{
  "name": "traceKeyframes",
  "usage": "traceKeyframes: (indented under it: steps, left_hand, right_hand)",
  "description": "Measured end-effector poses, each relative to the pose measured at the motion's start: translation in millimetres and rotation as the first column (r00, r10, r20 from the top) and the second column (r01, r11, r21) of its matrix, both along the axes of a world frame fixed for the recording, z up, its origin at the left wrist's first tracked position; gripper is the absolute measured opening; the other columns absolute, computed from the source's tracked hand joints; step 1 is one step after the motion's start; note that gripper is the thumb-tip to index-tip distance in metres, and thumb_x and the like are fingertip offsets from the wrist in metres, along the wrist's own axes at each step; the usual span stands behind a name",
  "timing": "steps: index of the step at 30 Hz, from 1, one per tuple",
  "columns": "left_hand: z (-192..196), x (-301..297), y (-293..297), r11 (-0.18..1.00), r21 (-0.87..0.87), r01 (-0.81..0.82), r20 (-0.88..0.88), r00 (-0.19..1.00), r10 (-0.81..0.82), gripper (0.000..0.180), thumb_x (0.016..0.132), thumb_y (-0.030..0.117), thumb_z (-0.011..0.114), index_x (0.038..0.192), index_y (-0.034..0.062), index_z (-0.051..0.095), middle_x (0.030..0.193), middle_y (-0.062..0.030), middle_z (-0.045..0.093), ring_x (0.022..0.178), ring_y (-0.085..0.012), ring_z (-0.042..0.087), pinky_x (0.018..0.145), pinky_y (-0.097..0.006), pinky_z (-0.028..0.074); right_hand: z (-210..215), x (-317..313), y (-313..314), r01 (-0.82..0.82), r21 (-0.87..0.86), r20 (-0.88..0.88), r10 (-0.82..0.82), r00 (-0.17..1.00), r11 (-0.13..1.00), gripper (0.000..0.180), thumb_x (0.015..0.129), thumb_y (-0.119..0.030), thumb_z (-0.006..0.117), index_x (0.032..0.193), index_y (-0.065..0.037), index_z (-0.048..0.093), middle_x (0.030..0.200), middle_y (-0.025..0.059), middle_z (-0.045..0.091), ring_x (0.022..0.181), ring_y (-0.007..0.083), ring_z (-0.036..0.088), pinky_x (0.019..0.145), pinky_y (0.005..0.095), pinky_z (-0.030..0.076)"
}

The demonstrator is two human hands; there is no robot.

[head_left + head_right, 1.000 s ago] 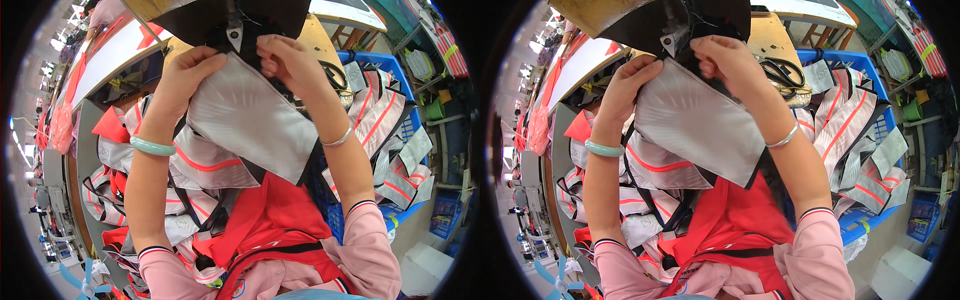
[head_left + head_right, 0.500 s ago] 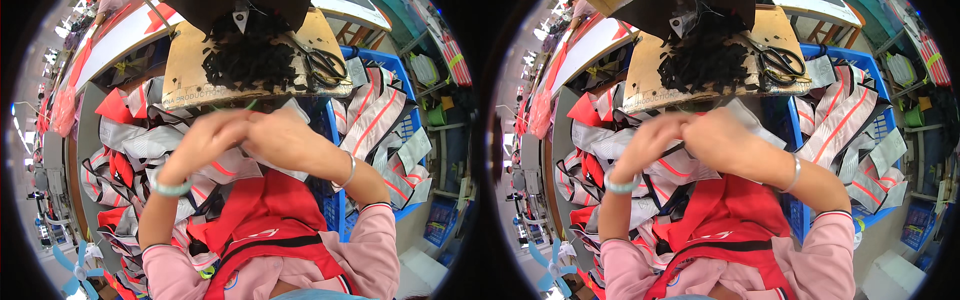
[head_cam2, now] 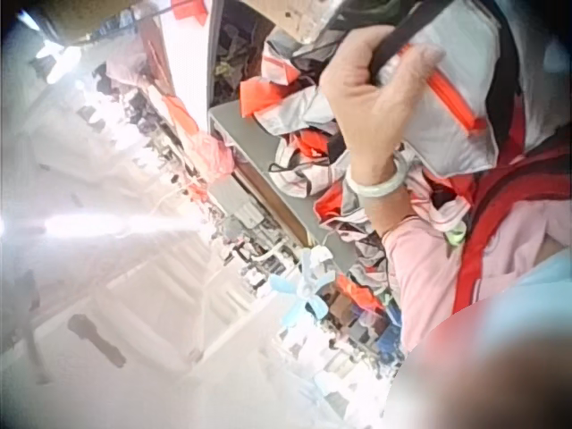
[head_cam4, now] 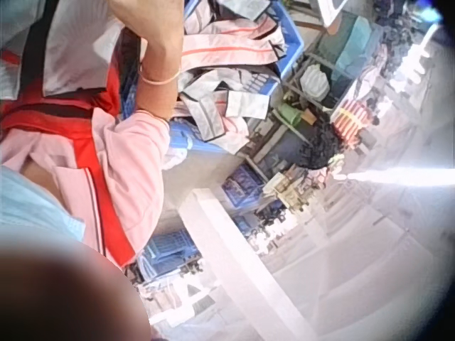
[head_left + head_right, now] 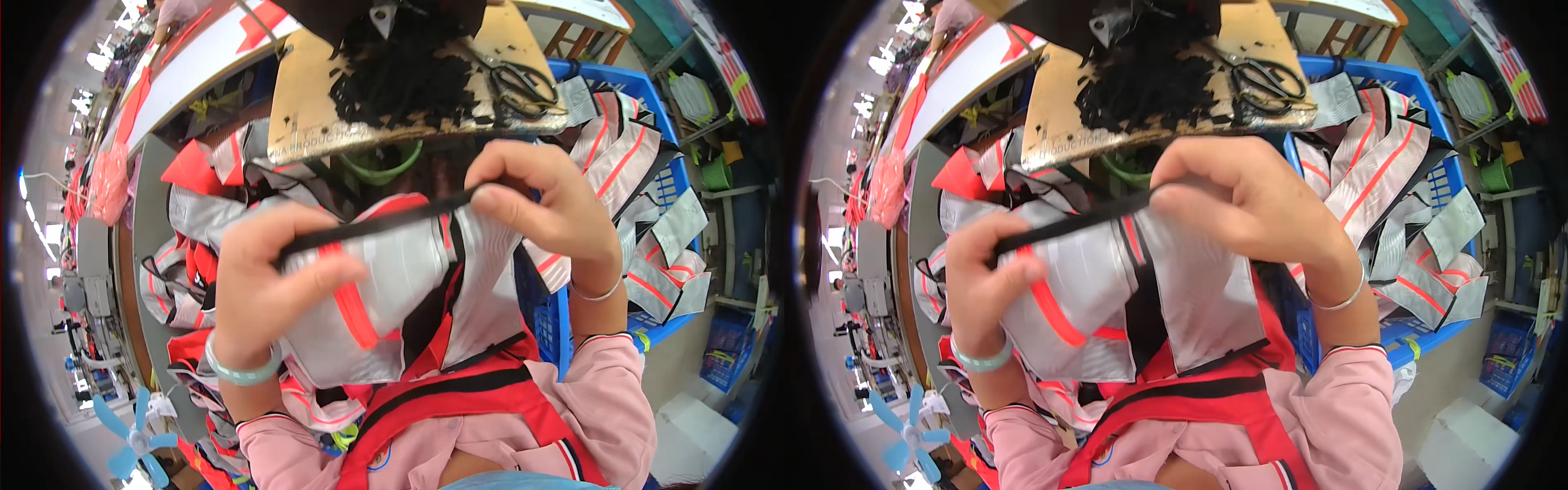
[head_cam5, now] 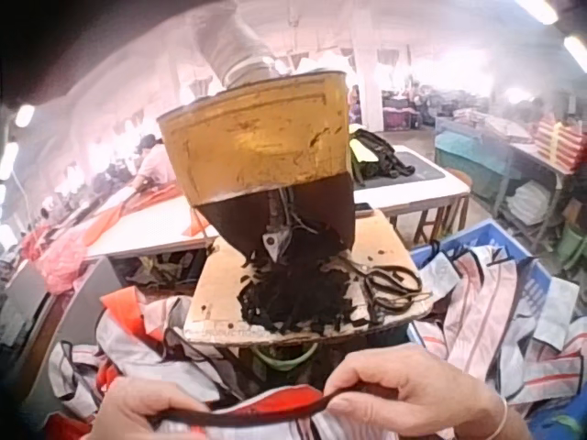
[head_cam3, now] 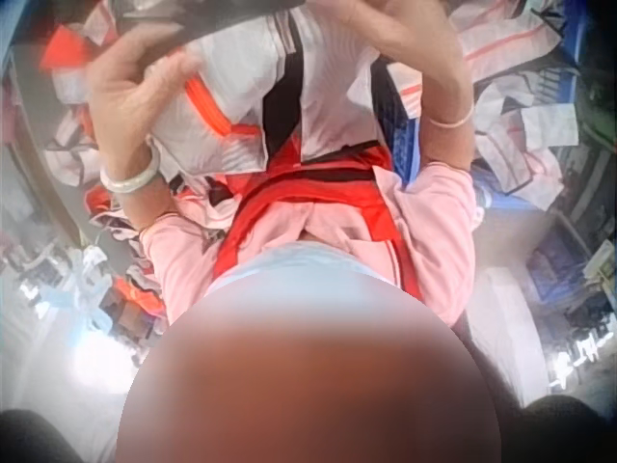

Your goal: Assembling and sewing components of safety life vests in a factory setting.

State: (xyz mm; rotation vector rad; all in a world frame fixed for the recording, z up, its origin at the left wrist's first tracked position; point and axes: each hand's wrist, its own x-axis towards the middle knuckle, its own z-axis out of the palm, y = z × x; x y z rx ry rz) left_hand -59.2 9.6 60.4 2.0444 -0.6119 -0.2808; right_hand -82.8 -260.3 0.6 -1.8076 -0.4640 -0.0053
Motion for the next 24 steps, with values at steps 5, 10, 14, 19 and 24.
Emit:
traceKeyframes:
  steps: [5, 10, 14, 19, 24]
  left_hand:
    - [-30, 69, -15, 0.972, -0.186, -0.14, -0.398, 0.916, 0.056, 0.023, 0.082, 0.02, 0.071, 0.088, -0.002, 0.065, 0.077, 0.004, 0.061, 0.068, -0.0042, 0.054, 0.063, -0.021, 0.044]
    - [-48, 131, -10, 0.987, -0.119, -0.104, -0.339, 0.939, 0.058, 0.026, 0.083, 0.026, 0.07, 0.088, 0.0011, 0.067, 0.076, 0.0037, 0.062, 0.067, -0.0033, 0.054, 0.061, -0.019, 0.044]
    - [-54, 162, -18, 0.971, -0.175, -0.16, -0.455, 0.888, 0.065, 0.027, 0.083, 0.029, 0.071, 0.086, 0.0032, 0.067, 0.074, 0.0028, 0.063, 0.062, -0.0046, 0.056, 0.059, -0.019, 0.045]
    - [-60, 180, -22, 0.96, -0.203, -0.192, -0.521, 0.852, 0.061, 0.024, 0.084, 0.027, 0.071, 0.084, 0.0032, 0.067, 0.073, 0.002, 0.064, 0.06, -0.0055, 0.057, 0.058, -0.02, 0.046]
    - [-52, 179, -24, 0.912, -0.3, -0.281, -0.574, 0.817, 0.064, 0.022, 0.086, 0.024, 0.069, 0.087, 0.0018, 0.067, 0.076, -0.0019, 0.066, 0.06, -0.0086, 0.06, 0.059, -0.021, 0.049]
  right_hand:
    - [-6, 41, -3, 0.209, -0.006, -0.033, -0.209, 0.977, 0.978, 0.017, 0.089, -0.016, 0.059, 0.088, 0.001, 0.06, 0.068, -0.0054, 0.049, 0.062, 0.0025, 0.041, 0.053, 0.0214, 0.032]
    - [-15, 91, 3, 0.268, -0.109, 0.017, -0.268, 0.963, 0.957, 0.022, 0.088, -0.019, 0.06, 0.088, 0.002, 0.062, 0.064, -0.003, 0.049, 0.061, 0.0046, 0.042, 0.054, 0.0235, 0.034]
    - [-18, 125, -3, 0.277, -0.176, -0.005, -0.283, 0.959, 0.945, 0.025, 0.088, -0.023, 0.06, 0.09, 0.001, 0.063, 0.065, -0.0017, 0.051, 0.062, 0.0059, 0.043, 0.055, 0.0241, 0.036]
    - [-28, 155, -12, 0.247, -0.245, -0.039, -0.264, 0.964, 0.938, 0.029, 0.088, -0.029, 0.06, 0.095, -0.001, 0.065, 0.071, -0.0006, 0.057, 0.067, 0.0059, 0.049, 0.061, 0.0229, 0.04]
    - [-14, 161, -11, 0.234, -0.22, -0.083, -0.257, 0.963, 0.947, 0.03, 0.086, -0.031, 0.061, 0.095, -0.002, 0.068, 0.072, 0.0018, 0.061, 0.067, 0.0091, 0.053, 0.061, 0.0255, 0.043]
